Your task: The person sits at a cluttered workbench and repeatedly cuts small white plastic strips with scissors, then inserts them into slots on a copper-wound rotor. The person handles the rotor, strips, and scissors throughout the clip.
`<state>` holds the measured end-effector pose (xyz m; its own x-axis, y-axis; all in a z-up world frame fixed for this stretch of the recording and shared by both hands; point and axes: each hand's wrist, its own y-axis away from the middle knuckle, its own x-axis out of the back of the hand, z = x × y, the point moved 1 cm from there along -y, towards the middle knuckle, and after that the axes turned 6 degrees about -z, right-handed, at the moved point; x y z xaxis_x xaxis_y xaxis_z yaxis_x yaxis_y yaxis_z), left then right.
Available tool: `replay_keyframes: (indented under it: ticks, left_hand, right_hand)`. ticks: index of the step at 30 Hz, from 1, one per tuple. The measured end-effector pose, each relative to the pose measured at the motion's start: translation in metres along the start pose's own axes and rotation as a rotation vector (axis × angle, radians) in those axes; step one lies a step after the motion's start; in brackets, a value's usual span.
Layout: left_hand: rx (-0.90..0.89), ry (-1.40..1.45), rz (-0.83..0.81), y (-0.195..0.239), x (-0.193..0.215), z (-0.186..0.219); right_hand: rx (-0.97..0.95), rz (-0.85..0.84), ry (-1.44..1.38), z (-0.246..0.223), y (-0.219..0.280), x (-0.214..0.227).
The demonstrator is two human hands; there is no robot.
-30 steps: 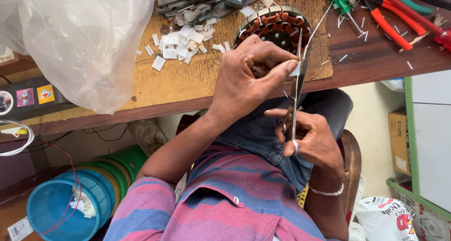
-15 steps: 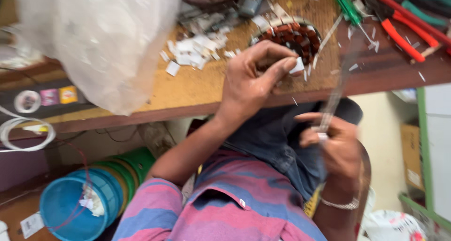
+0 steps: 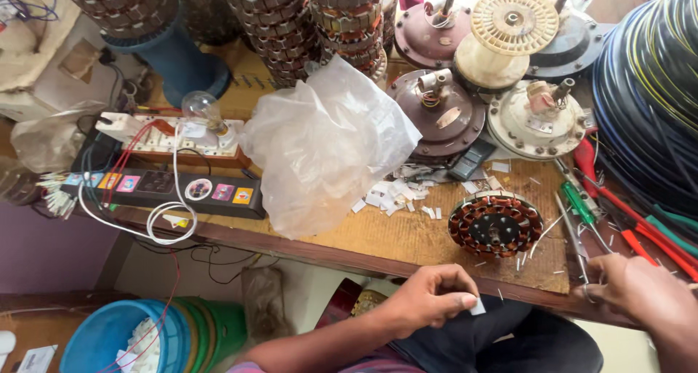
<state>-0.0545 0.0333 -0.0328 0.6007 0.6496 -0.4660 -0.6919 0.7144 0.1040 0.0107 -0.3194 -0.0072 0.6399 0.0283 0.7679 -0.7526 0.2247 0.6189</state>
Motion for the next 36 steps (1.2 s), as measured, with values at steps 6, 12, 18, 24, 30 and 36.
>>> replay_keyframes:
  ticks: [6,12,18,24,30,36]
  left_hand:
    - [0.054,0.121,-0.067,-0.011,-0.008,0.0]
    - [-0.029,0.13,0.008,-0.025,-0.018,-0.01]
    - [-0.066,0.128,0.122,-0.03,-0.019,-0.004]
    - [-0.049,-0.056,0.203,-0.024,-0.024,-0.001]
    - [-0.415,-0.723,0.174,-0.016,-0.035,0.025]
    - [-0.107,-0.514,0.028,-0.017,-0.027,0.025]
  right_hand:
    - [0.172,0.512,-0.444,-0.014,0.037,-0.024]
    - [0.61,0.563,-1.335,-0.102,0.085,-0.1]
    - [0.547,0.732,-1.533,-0.142,0.108,-0.089]
    - [0.299,0.792,-1.43,-0.156,0.11,-0.099]
    - [0.249,0.819,-1.292,-0.15,0.113,-0.101]
    - [0.448,0.746,-1.309,-0.137,0.109,-0.117]
